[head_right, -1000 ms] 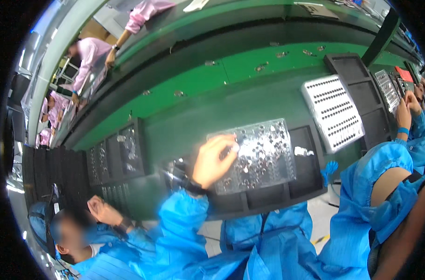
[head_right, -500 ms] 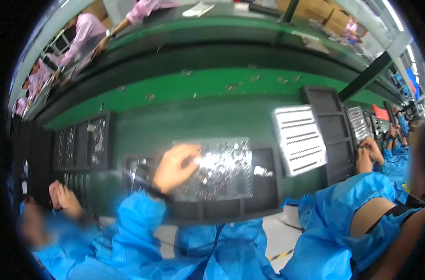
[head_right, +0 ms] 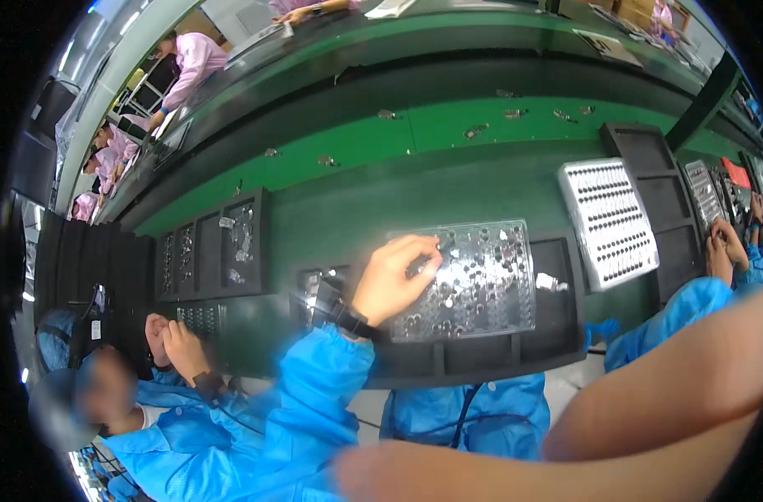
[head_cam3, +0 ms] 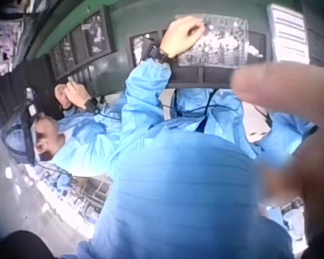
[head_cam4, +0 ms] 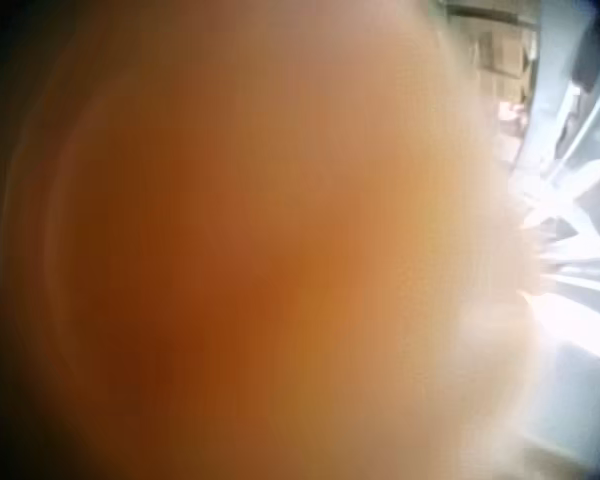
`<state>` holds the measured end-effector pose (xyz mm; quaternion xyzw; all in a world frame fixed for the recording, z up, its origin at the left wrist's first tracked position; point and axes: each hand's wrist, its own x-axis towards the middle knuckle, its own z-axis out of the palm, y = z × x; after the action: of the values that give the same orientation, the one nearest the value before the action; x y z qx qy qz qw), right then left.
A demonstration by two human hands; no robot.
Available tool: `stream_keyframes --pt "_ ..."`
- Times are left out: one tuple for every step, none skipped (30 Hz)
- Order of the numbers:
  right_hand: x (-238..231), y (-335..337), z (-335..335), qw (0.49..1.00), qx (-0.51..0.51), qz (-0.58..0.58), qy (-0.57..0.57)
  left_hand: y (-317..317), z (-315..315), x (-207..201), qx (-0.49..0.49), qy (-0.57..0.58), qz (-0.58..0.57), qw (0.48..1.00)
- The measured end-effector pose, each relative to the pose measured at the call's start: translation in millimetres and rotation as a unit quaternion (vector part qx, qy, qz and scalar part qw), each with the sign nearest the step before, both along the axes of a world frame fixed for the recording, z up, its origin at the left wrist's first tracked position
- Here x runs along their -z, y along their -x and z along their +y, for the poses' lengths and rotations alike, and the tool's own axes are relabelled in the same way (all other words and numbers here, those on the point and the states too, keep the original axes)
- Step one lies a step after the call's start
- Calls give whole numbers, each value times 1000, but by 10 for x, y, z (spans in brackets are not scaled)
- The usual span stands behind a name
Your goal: Picking small electronic or mechanical parts from a tray and assembling them into larger components on a production line.
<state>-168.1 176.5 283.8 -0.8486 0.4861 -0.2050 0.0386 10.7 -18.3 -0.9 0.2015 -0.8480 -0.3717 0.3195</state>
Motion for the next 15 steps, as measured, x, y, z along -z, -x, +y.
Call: stream_keyframes --pt "8 -43 -1 1000 14 -13 23 14 -37 -8 3 19 10 1000" --pt "65 -75 -13 996 36 -37 68 4 28 -17 -9 13 18 1000" --pt "180 -107 -42 984 72 -86 137 -61 40 -20 -16 17 -2 1000" --pt "292 -157 -99 961 106 -149 206 -141 85 58 -36 33 -9 999" --pt "301 -245 -33 923 182 -186 285 102 153 78 -2 41 -4 999" --pt "434 -413 -274 882 193 -273 332 -131 197 112 -25 23 -16 999" --pt "523 -569 -529 838 198 -346 373 -339 122 112 -39 26 -27 999" --pt "401 -632 -556 791 239 -369 425 -136 184 35 -3 27 -9 1000" --pt "361 -760 -754 733 264 -419 467 -143 197 -10 3 18 -24 1000" --pt "434 -621 -673 750 247 -405 462 -168 218 34 -9 16 -22 1000" --pt "515 -519 -612 761 244 -391 457 -181 209 60 -20 12 -21 1000" --pt "569 -370 -528 767 250 -376 456 -125 220 63 -20 12 -19 1000" --pt "622 -291 -501 769 259 -370 453 -152 162 58 -18 14 -23 999" --pt "645 -184 -466 771 267 -358 454 -78 112 47 -2 43 -24 999" --pt "655 -113 -411 778 277 -346 445 -34 141 37 -10 13 -20 1000"
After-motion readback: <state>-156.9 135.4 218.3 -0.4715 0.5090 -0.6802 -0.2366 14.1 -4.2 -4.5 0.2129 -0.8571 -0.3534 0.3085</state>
